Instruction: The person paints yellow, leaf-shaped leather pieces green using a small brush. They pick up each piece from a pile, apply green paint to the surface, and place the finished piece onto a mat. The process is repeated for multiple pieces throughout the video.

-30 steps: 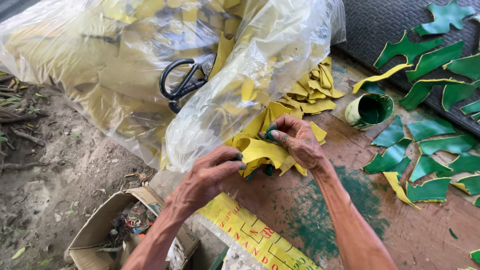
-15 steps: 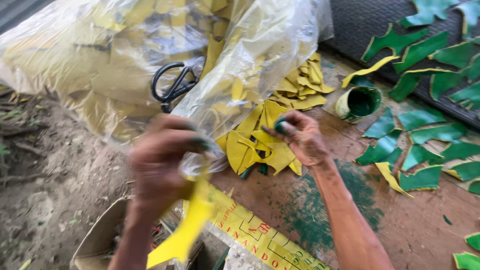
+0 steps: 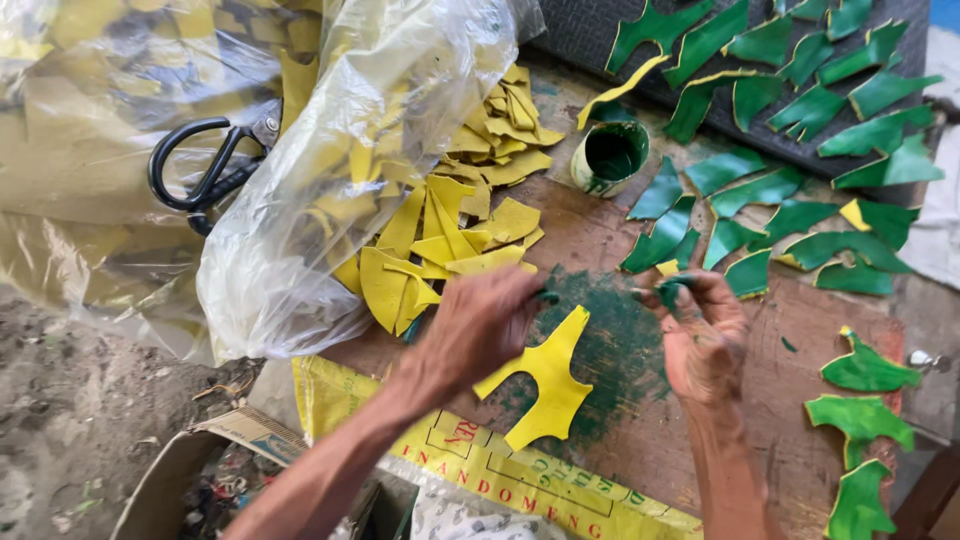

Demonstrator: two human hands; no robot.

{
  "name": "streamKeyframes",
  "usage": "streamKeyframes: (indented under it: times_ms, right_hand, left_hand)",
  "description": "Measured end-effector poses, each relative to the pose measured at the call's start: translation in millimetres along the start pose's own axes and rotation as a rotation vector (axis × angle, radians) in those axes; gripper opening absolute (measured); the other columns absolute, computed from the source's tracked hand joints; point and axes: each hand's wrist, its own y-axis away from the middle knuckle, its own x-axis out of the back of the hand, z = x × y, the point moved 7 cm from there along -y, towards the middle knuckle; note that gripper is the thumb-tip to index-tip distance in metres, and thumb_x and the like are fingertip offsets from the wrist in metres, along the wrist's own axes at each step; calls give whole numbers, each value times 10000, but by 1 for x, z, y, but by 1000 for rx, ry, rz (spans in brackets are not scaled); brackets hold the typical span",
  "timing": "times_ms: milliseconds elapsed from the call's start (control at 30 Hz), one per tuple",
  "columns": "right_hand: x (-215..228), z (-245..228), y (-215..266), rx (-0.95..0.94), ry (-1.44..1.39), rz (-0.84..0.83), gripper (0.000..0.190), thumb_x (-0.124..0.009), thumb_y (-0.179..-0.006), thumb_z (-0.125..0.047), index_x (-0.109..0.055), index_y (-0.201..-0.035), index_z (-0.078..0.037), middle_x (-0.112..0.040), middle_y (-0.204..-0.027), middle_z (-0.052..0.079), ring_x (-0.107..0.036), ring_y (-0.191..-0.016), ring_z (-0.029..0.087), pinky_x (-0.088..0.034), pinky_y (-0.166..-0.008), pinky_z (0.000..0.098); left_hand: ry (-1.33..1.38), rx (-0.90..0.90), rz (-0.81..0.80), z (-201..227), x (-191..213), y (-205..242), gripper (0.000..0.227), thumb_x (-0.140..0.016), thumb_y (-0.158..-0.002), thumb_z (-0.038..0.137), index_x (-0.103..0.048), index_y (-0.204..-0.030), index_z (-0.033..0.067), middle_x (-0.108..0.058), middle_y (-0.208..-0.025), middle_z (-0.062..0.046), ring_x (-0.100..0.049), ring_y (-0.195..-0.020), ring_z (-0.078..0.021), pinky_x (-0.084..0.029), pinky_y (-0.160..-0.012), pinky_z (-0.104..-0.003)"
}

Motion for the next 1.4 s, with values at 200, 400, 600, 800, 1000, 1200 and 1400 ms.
streamKeyframes:
  times_ms: [200, 400, 600, 800, 1000, 1200, 1400]
  right_hand:
    - [-21, 79, -15, -218, -249, -75, 90, -664, -1010, 7, -655, -1099, 2, -714, -1029, 114, -687, -948, 223, -542, -1054, 532]
    - [-21, 87, -15, -216, -284, -114, 105, -684, -979, 1, -653, -1078, -1, -724, -1053, 133, -695, -1022, 233, -467, -1171, 515]
    - [-15, 88, -12, -200, -321, -138, 114, -682, -970, 2, -660, -1082, 3, -721, -1072, 136, -690, -1053, 240, -448, -1183, 527]
    - [-3, 75, -25, -146, -356, -44, 124, -683, -992, -2, -660, -1113, -14, -702, -1038, 111, -677, -985, 244, -481, -1119, 503]
    - [-27, 55, 8, -162, -234, -129, 109, -671, -988, -30, -660, -1093, -3, -710, -1060, 108, -688, -992, 221, -534, -1032, 509]
    - [-38, 85, -10, -176, -225, -97, 123, -679, -979, -3, -640, -1096, -7, -707, -1045, 106, -696, -984, 208, -572, -1027, 449]
    - [-34, 98, 2, -50, -28, -1, 107, -671, -1007, 21, -645, -1111, 19, -703, -1051, 85, -671, -966, 155, -547, -943, 297]
  left_hand:
    - [-157, -183, -155, 45, -86, 73, 796, -691, -859, 373, -437, -1418, -134, -406, -1523, -343, -367, -1446, -468, -272, -1193, -517]
    - [-261, -131, -191, 34, -116, 40, 987, -628, -888, 560, -320, -1476, -172, -265, -1598, -357, -194, -1530, -470, -117, -1261, -510]
    - [-264, -136, -216, 34, -113, 35, 1025, -609, -862, 591, -284, -1511, -133, -256, -1618, -323, -193, -1540, -437, -102, -1260, -480]
    - [-108, -108, -33, 25, -61, 22, 828, -689, -954, 317, -307, -1557, -102, -312, -1628, -293, -282, -1539, -412, -193, -1289, -474]
    - [-156, -107, 38, 7, -44, 69, 552, -711, -760, 12, -575, -1294, -19, -547, -1429, -242, -484, -1329, -430, -356, -1133, -490]
    - [-268, -169, 15, -6, -57, 43, 546, -675, -854, -9, -581, -1390, -48, -533, -1526, -227, -482, -1453, -377, -395, -1241, -432]
    - [-198, -88, -99, 49, -94, 71, 895, -715, -841, 371, -353, -1446, -181, -339, -1555, -379, -304, -1482, -490, -197, -1231, -533]
